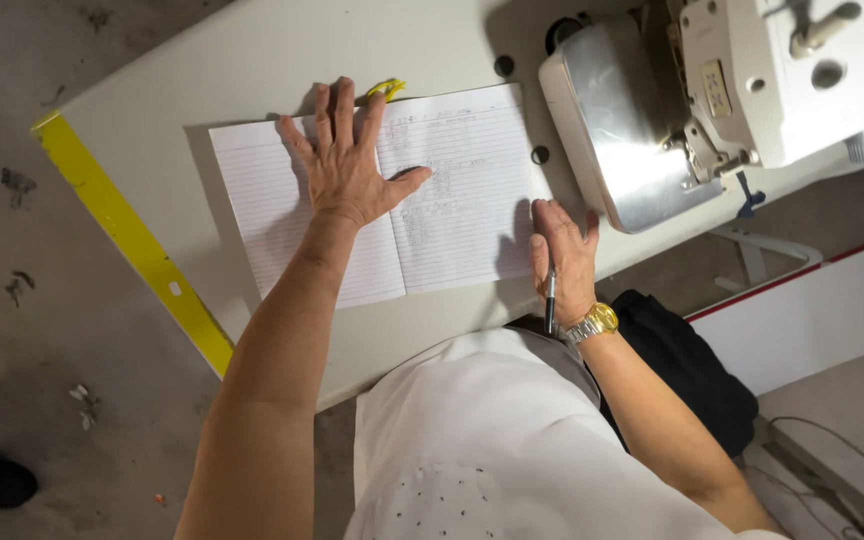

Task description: The recorder reviews style numbers and fitting sample information in a production notebook and writes down notes.

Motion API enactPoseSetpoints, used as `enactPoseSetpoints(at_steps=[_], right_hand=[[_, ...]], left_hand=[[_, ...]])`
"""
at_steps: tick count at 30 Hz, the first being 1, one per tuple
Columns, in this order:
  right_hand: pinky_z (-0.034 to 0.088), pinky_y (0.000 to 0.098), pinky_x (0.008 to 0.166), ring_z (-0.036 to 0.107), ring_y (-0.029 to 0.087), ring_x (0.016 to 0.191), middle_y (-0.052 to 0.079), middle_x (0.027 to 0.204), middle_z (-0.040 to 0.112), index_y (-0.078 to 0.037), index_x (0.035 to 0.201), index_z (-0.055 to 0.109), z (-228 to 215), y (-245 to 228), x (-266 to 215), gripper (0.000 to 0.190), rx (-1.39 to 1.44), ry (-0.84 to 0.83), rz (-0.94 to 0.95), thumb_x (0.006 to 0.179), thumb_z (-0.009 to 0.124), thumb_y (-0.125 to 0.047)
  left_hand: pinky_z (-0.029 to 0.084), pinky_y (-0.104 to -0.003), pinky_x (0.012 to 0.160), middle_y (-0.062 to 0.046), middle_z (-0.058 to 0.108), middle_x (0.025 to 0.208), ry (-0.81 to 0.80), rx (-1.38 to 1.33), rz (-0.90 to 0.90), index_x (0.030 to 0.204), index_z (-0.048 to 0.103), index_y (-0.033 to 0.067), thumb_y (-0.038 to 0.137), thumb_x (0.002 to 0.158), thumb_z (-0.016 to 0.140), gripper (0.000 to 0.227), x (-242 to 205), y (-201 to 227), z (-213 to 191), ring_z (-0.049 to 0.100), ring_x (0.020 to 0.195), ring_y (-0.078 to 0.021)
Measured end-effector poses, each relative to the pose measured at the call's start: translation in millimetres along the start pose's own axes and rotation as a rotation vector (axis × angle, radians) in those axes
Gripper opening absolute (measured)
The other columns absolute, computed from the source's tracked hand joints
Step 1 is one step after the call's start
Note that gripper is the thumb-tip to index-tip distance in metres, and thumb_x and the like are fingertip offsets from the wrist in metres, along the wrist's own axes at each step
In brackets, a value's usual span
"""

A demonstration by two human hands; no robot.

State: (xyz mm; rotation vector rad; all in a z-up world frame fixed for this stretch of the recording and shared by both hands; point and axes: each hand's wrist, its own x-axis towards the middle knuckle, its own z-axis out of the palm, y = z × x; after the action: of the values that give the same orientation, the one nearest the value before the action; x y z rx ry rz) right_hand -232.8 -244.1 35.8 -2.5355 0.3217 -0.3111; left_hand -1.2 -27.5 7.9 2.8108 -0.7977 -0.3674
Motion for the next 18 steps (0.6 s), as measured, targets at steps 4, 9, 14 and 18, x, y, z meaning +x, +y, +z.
enactPoseSetpoints(at_steps=[4, 9, 14, 18], right_hand=[[0.038, 0.0361, 0.077, 0.043, 0.021, 0.07, 0.004, 0.074, 0.046, 0.002, 0.122, 0.068, -7.5, -19.5, -10.6, 0.027, -0.047, 0.141, -0.05, 0.105, 0.052, -0.01], [0.046, 0.0296, 0.062, 0.052, 0.017, 0.066, 0.005, 0.076, 0.056, 0.006, 0.126, 0.064, 1.8, -53.3, -20.9, 0.029, 0.224, 0.08, -0.032, 0.098, 0.058, 0.001], [0.054, 0.0318, 0.066, 0.064, 0.02, 0.073, 0.012, 0.092, 0.058, 0.007, 0.12, 0.055, -32.9, -105.1, -0.8, 0.032, 0.299, 0.036, -0.025, 0.091, 0.069, 0.006], [0.053, 0.038, 0.086, 0.062, 0.026, 0.086, 0.016, 0.101, 0.066, 0.007, 0.114, 0.06, -60.4, -131.2, 25.4, 0.034, 0.402, -0.036, -0.272, 0.081, 0.064, 0.014]], left_hand=[[-0.008, -0.082, 0.104, -0.016, 0.005, 0.164, -0.053, 0.038, 0.05, 0.159, 0.029, 0.0209, 0.09, 0.076, 0.055, 0.111, 7.1, 12.8, 6.0, -0.007, 0.148, -0.0388], [-0.005, -0.08, 0.104, -0.016, 0.01, 0.163, 0.002, 0.045, 0.092, 0.158, 0.034, 0.0188, 0.087, 0.077, 0.062, 0.11, 8.1, 20.0, -2.2, 0.002, 0.148, -0.0394], [-0.007, -0.08, 0.105, -0.015, 0.009, 0.163, -0.055, 0.035, 0.063, 0.159, 0.031, 0.0192, 0.086, 0.075, 0.063, 0.112, 9.5, 21.0, -1.9, 0.002, 0.148, -0.0395], [-0.011, -0.08, 0.106, -0.016, 0.002, 0.164, -0.083, 0.037, 0.065, 0.163, 0.025, 0.0197, 0.088, 0.078, 0.063, 0.116, 12.2, 19.5, -0.8, -0.007, 0.148, -0.0389]])
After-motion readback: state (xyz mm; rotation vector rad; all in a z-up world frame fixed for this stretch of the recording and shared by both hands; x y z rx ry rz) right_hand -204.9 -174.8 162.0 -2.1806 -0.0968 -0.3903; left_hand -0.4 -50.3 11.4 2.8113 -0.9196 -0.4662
